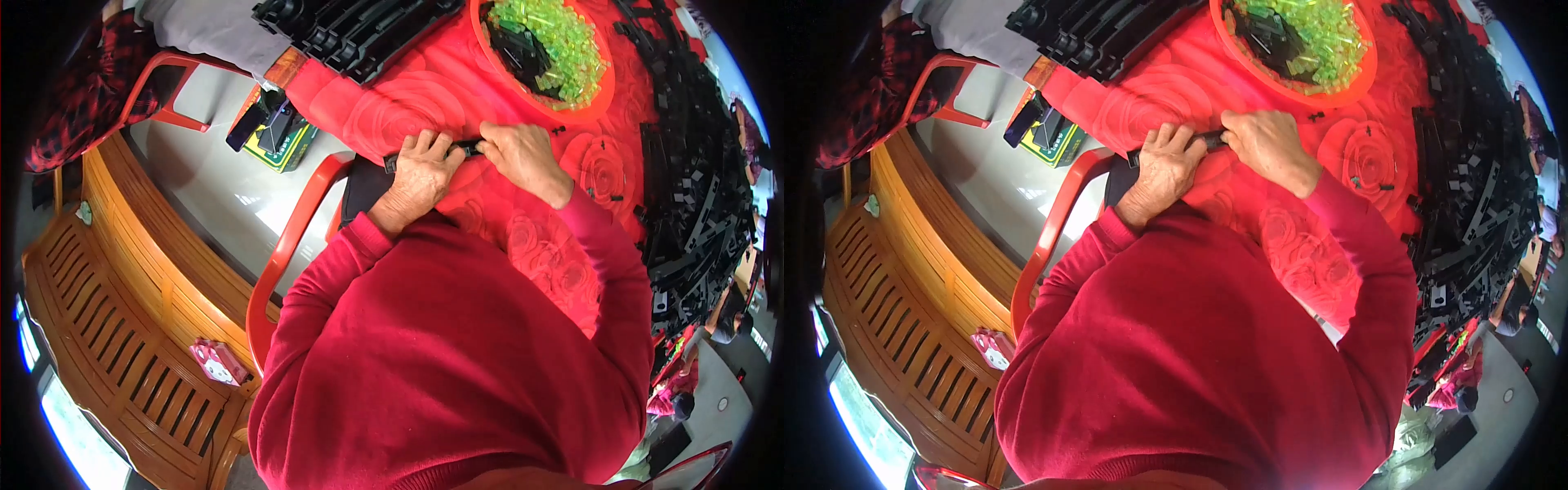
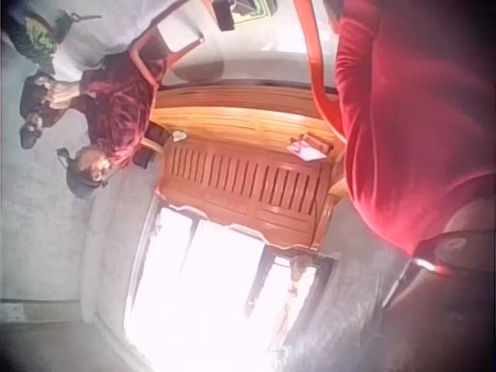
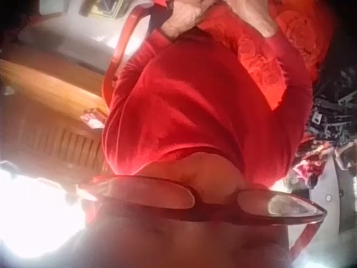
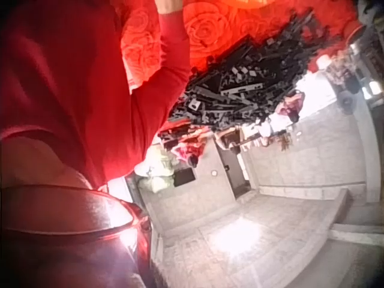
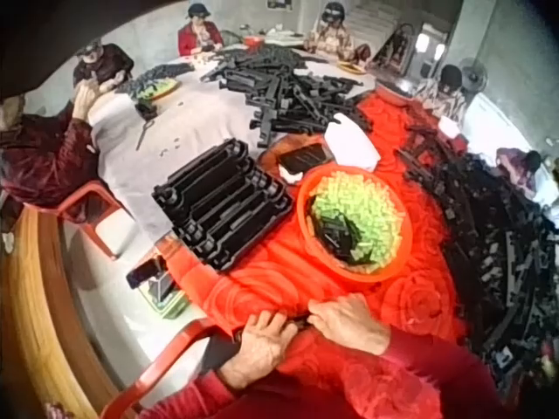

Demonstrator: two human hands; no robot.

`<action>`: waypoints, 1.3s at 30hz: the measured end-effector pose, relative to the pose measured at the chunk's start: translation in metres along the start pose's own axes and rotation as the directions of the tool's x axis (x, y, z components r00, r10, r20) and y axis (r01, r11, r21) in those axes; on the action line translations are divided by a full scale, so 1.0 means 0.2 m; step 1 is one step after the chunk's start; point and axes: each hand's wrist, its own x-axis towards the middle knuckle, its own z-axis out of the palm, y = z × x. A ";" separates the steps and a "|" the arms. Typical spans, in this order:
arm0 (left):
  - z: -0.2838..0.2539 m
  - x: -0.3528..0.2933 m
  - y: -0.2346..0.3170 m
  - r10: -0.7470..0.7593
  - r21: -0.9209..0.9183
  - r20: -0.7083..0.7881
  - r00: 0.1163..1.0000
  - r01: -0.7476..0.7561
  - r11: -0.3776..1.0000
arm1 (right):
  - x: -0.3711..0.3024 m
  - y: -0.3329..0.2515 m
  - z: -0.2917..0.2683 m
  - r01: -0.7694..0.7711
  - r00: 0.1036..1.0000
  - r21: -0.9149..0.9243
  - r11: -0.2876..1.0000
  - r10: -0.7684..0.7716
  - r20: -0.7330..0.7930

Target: The person assembles toy firearm frames by hand, joining small plastic components and green plastic bits together.

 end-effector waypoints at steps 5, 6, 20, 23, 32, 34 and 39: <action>0.00 0.00 -0.01 -0.013 -0.004 0.001 1.000 0.013 1.000 | -0.03 0.01 -0.04 -0.020 0.996 -0.014 1.000 0.019 -0.088; 0.00 0.00 0.00 -0.027 -0.021 0.001 1.000 0.027 0.999 | -0.05 0.02 -0.04 -0.013 0.989 0.000 1.000 0.013 -0.148; 0.00 0.01 0.00 -0.043 -0.063 -0.042 0.998 0.041 0.997 | -0.06 -0.03 -0.01 0.027 0.995 0.025 0.999 -0.025 -0.092; 0.00 0.00 0.00 -0.040 -0.055 -0.037 0.999 0.038 0.998 | -0.06 -0.04 -0.02 0.027 0.995 0.038 0.999 -0.023 -0.094; 0.00 0.00 0.00 -0.026 -0.029 -0.018 0.999 0.026 0.999 | -0.04 -0.02 -0.03 -0.001 0.997 -0.058 0.998 0.005 0.074; 0.00 0.00 -0.01 -0.026 -0.033 -0.010 1.000 0.026 0.999 | -0.04 -0.03 -0.03 -0.008 0.995 -0.076 0.997 0.015 0.094; -0.01 0.00 -0.01 -0.019 -0.040 0.003 1.000 0.019 0.999 | -0.01 -0.05 -0.05 0.001 0.984 -0.126 0.992 0.021 0.178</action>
